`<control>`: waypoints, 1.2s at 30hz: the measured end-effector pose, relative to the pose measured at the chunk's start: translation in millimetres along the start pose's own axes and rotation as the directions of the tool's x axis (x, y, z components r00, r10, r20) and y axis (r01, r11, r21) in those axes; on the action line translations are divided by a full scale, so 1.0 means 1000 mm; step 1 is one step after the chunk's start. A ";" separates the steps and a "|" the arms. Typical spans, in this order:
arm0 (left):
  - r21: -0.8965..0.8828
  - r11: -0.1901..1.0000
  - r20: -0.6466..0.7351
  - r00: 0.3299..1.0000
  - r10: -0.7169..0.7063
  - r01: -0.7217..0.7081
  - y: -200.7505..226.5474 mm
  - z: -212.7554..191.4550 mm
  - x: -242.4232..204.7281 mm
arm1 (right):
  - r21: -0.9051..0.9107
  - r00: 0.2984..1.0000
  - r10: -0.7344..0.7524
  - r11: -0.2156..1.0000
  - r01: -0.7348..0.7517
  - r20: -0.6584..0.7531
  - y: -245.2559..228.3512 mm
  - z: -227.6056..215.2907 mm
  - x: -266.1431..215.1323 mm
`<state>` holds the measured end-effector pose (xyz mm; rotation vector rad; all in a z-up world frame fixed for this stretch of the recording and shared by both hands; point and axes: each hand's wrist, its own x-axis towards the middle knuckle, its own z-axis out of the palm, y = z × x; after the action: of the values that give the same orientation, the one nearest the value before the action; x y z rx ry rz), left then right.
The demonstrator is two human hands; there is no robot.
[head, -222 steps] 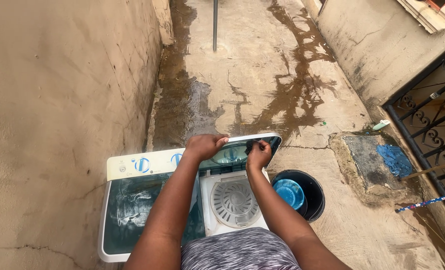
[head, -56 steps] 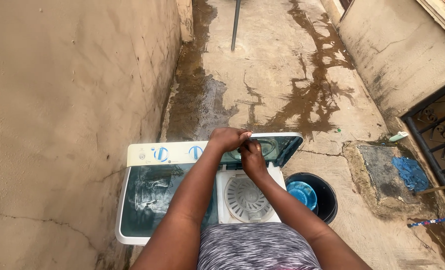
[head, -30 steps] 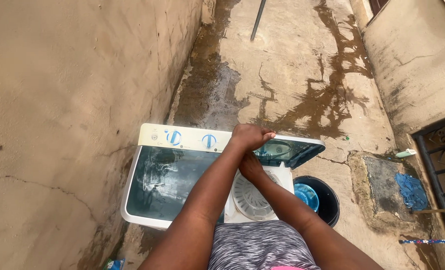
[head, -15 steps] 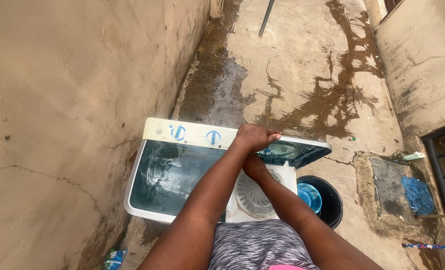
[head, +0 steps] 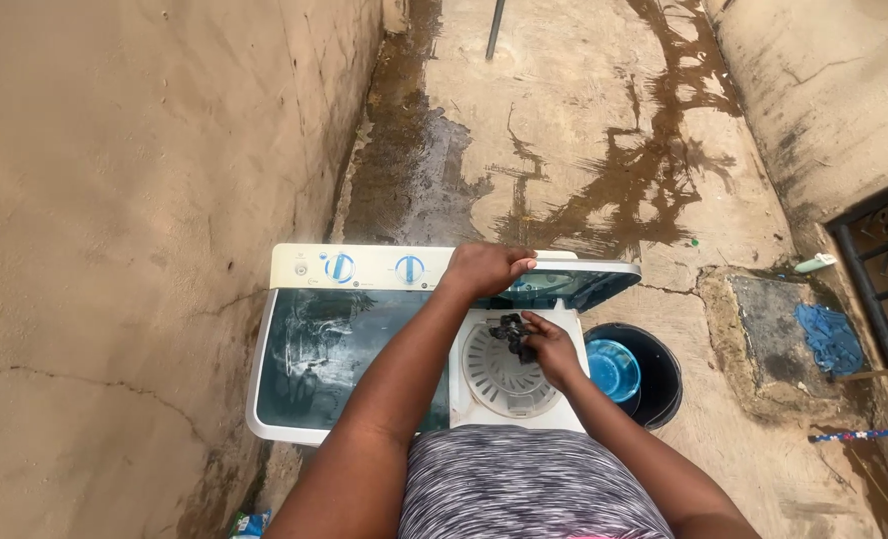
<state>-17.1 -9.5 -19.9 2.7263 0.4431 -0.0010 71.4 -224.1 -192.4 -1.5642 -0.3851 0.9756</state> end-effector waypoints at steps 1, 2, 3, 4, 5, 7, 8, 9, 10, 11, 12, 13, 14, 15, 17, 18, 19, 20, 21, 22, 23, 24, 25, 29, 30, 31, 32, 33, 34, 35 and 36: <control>0.005 1.000 0.007 1.000 0.012 -0.012 0.000 0.000 -0.002 | 0.010 1.000 -0.001 1.000 0.002 -0.011 -0.004 -0.006 -0.008; -0.001 1.000 -0.016 1.000 0.022 -0.022 0.001 0.002 -0.005 | 0.198 0.999 0.014 0.980 -0.020 0.030 -0.008 -0.013 -0.017; -0.007 0.999 -0.038 0.999 0.031 -0.031 0.001 0.003 -0.007 | 0.378 0.997 0.019 0.925 -0.045 0.072 -0.011 -0.020 -0.026; -0.005 0.999 -0.032 0.999 0.042 -0.042 0.003 0.002 -0.012 | 0.385 0.998 0.019 0.922 -0.041 0.061 -0.019 -0.024 -0.037; -0.025 0.999 -0.040 0.999 0.034 -0.035 0.005 0.000 -0.016 | 0.481 0.997 0.047 0.874 -0.072 0.063 -0.027 -0.027 -0.048; -0.040 0.998 -0.039 0.999 0.036 -0.037 0.008 0.000 -0.026 | 0.580 0.996 0.074 0.809 -0.095 0.059 -0.035 -0.034 -0.067; -0.045 0.998 -0.058 0.998 0.035 -0.038 0.009 0.002 -0.030 | 0.644 0.996 0.057 0.759 -0.092 0.076 -0.036 -0.037 -0.074; -0.051 0.998 -0.077 0.996 0.034 -0.038 0.009 0.004 -0.035 | 0.704 0.995 0.037 0.704 -0.091 0.091 -0.036 -0.040 -0.080; -0.047 0.998 -0.070 0.996 0.047 -0.050 0.013 0.004 -0.042 | 0.711 0.996 0.036 0.698 -0.082 0.079 -0.039 -0.043 -0.087; -0.040 0.998 -0.077 0.996 0.043 -0.046 0.017 0.004 -0.048 | 0.738 0.996 0.014 0.670 -0.077 0.091 -0.042 -0.047 -0.094; -0.034 0.999 -0.085 0.996 0.040 -0.043 0.021 0.004 -0.056 | 0.764 0.995 -0.009 0.641 -0.072 0.101 -0.043 -0.050 -0.101; -0.031 0.998 -0.076 0.996 0.054 -0.056 0.022 0.009 -0.061 | 0.771 0.996 -0.009 0.634 -0.062 0.088 -0.042 -0.053 -0.104; -0.022 0.997 -0.115 0.990 0.078 -0.081 0.024 0.014 -0.068 | 0.763 0.998 0.016 0.644 -0.058 0.062 -0.041 -0.057 -0.108; -0.012 0.994 -0.153 0.983 0.102 -0.105 0.025 0.018 -0.074 | 0.755 0.999 0.042 0.654 -0.054 0.035 -0.040 -0.061 -0.112; 0.020 0.992 -0.186 0.974 0.129 -0.128 0.029 0.029 -0.085 | 0.738 0.999 0.054 0.674 -0.043 0.008 -0.031 -0.073 -0.111; 0.054 0.989 -0.226 0.963 0.147 -0.138 0.030 0.034 -0.091 | 0.715 0.998 0.065 0.698 -0.040 -0.007 -0.026 -0.079 -0.110; 0.054 0.988 -0.222 0.963 0.153 -0.144 0.030 0.042 -0.095 | 0.718 0.998 0.065 0.695 -0.036 -0.013 -0.025 -0.082 -0.110; 0.123 0.981 -0.231 0.957 0.175 -0.150 0.030 0.049 -0.100 | 0.717 0.997 0.076 0.696 -0.039 -0.020 -0.023 -0.084 -0.110; 0.190 0.970 -0.238 0.951 0.197 -0.154 0.030 0.056 -0.104 | 0.716 0.996 0.087 0.697 -0.042 -0.027 -0.022 -0.087 -0.109; 0.189 0.969 -0.232 0.952 0.200 -0.158 0.033 0.057 -0.109 | 0.718 0.995 0.091 0.694 -0.041 -0.031 -0.018 -0.089 -0.107; 0.180 0.970 -0.249 0.947 0.204 -0.162 0.035 0.059 -0.115 | 0.719 0.991 0.120 0.693 -0.045 -0.054 -0.014 -0.091 -0.105; 0.170 0.972 -0.266 0.942 0.206 -0.164 0.037 0.060 -0.120 | 0.720 0.986 0.148 0.693 -0.049 -0.075 -0.011 -0.093 -0.102; 0.170 0.971 -0.263 0.942 0.208 -0.167 0.038 0.061 -0.122 | 0.722 0.986 0.150 0.690 -0.049 -0.077 -0.006 -0.095 -0.100; 0.203 0.967 -0.217 0.956 0.196 -0.153 0.039 0.069 -0.127 | 0.727 0.974 0.193 0.685 -0.047 -0.120 0.005 -0.098 -0.094; 0.222 0.965 -0.203 0.961 0.187 -0.141 0.039 0.072 -0.129 | 0.725 0.971 0.199 0.688 -0.042 -0.132 0.006 -0.099 -0.093; 0.220 0.965 -0.202 0.962 0.185 -0.139 0.040 0.074 -0.130 | 0.724 0.971 0.201 0.688 -0.045 -0.131 0.002 -0.097 -0.095; 0.226 0.966 -0.175 0.970 0.167 -0.126 0.041 0.077 -0.132 | 0.713 0.962 0.223 0.700 -0.044 -0.159 -0.002 -0.096 -0.098; 0.233 0.966 -0.149 0.977 0.150 -0.113 0.042 0.079 -0.133 | 0.702 0.952 0.243 0.711 -0.044 -0.186 -0.005 -0.094 -0.100; 0.230 0.967 -0.146 0.979 0.146 -0.110 0.043 0.078 -0.135 | 0.702 0.951 0.248 0.711 -0.050 -0.185 -0.005 -0.094 -0.102; 0.216 0.971 -0.127 0.983 0.132 -0.102 0.045 0.078 -0.138 | 0.698 0.943 0.267 0.714 -0.055 -0.199 -0.005 -0.093 -0.105; 0.203 0.975 -0.110 0.987 0.118 -0.094 0.046 0.077 -0.138 | 0.693 0.935 0.283 0.719 -0.059 -0.214 -0.007 -0.093 -0.106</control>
<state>-130.0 -120.5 -66.0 2.9536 0.3466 0.1590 80.8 -358.5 -151.2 -1.0421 0.3352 0.8564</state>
